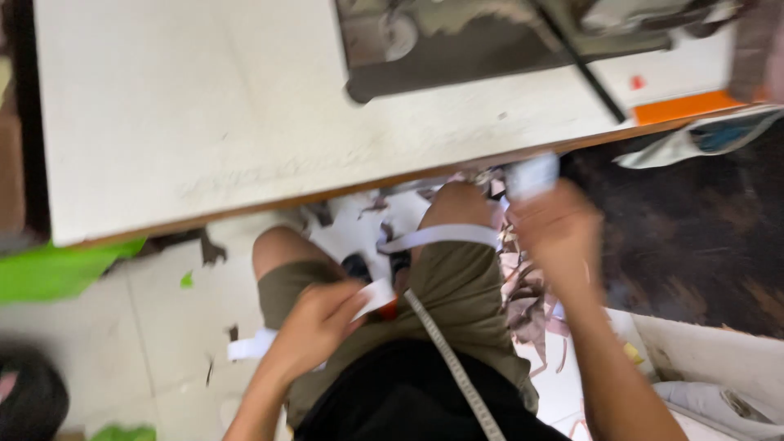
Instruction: Cutting and measuring fabric strips using scissors and a tape measure at a sewing workstation.
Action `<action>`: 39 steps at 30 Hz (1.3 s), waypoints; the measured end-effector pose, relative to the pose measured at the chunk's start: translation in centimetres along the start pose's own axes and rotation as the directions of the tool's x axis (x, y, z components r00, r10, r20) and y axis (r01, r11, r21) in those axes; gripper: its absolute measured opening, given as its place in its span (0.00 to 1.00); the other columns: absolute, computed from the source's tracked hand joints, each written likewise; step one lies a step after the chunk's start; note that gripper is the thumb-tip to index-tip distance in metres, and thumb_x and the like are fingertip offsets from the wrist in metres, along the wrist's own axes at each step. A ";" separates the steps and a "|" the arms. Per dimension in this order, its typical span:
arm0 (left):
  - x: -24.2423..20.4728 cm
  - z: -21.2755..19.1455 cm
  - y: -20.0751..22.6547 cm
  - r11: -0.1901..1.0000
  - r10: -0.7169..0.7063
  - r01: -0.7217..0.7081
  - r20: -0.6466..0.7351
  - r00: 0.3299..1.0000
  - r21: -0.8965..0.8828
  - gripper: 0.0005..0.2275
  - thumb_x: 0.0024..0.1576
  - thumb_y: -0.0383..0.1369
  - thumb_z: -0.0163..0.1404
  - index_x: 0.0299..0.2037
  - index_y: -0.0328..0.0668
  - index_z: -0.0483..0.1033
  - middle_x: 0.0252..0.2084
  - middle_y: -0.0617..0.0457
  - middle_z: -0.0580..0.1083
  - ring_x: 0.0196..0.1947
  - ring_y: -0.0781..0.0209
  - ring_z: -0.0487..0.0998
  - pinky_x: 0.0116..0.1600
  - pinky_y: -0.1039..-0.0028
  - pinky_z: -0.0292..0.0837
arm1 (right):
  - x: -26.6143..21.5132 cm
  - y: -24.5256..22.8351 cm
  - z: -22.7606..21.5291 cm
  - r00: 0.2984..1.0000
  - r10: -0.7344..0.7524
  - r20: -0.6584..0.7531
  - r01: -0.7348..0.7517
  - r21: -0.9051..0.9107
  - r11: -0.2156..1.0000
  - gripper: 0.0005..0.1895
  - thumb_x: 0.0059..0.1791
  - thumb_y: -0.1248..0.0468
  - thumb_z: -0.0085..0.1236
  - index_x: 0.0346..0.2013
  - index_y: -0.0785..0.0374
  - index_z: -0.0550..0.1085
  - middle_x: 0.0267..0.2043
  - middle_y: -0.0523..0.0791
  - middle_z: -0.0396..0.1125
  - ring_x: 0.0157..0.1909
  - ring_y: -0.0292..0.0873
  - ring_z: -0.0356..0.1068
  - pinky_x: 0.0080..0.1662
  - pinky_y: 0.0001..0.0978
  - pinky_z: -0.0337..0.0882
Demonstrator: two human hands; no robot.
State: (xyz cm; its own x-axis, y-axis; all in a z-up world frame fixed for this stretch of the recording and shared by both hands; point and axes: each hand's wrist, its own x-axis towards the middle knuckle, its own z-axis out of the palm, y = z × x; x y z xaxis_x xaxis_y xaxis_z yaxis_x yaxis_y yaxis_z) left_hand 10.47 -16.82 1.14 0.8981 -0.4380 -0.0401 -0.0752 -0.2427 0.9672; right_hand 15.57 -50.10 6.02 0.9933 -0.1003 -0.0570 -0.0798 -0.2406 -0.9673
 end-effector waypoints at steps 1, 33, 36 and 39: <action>-1.6 -0.6 -1.5 0.985 -0.152 0.154 -0.036 0.988 0.080 0.15 0.64 0.33 0.49 0.22 0.43 0.70 0.16 0.53 0.66 0.19 0.61 0.63 0.28 0.69 0.64 | 1.0 0.0 -2.3 0.979 0.011 -0.206 0.013 0.113 0.993 0.05 0.57 0.64 0.50 0.38 0.60 0.67 0.19 0.42 0.57 0.17 0.34 0.53 0.24 0.25 0.56; 39.2 3.8 12.6 0.662 -0.035 0.150 -0.171 0.985 0.734 0.09 0.64 0.34 0.47 0.49 0.42 0.75 0.43 0.40 0.75 0.45 0.38 0.76 0.50 0.47 0.71 | 2.6 7.8 -17.7 0.772 0.425 -0.473 -0.125 0.542 0.831 0.14 0.54 0.58 0.57 0.27 0.61 0.73 0.12 0.34 0.47 0.13 0.30 0.42 0.18 0.25 0.40; 40.6 4.0 12.0 0.666 0.098 0.043 -0.144 0.985 0.745 0.14 0.63 0.35 0.51 0.55 0.39 0.69 0.50 0.37 0.69 0.53 0.36 0.69 0.56 0.44 0.62 | 7.1 4.2 -11.6 0.772 0.370 -0.517 0.025 0.606 0.795 0.13 0.52 0.66 0.58 0.27 0.72 0.74 0.12 0.44 0.53 0.12 0.28 0.39 0.14 0.23 0.43; 40.8 4.2 10.0 0.661 0.197 -0.046 -0.115 0.974 0.749 0.23 0.61 0.37 0.54 0.62 0.35 0.62 0.57 0.34 0.63 0.60 0.34 0.62 0.62 0.42 0.52 | 10.5 3.9 -9.4 0.776 0.377 -0.505 0.112 0.699 0.706 0.09 0.53 0.66 0.58 0.37 0.70 0.71 0.25 0.55 0.70 0.12 0.29 0.46 0.15 0.22 0.49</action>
State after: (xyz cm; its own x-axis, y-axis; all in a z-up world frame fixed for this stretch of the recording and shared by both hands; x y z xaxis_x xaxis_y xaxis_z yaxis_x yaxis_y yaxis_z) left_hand 44.54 -40.78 8.16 0.9092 -0.3750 0.1808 -0.4154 -0.7885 0.4535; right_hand 24.91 -61.17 3.92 0.6987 -0.6564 -0.2845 0.1126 0.4936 -0.8623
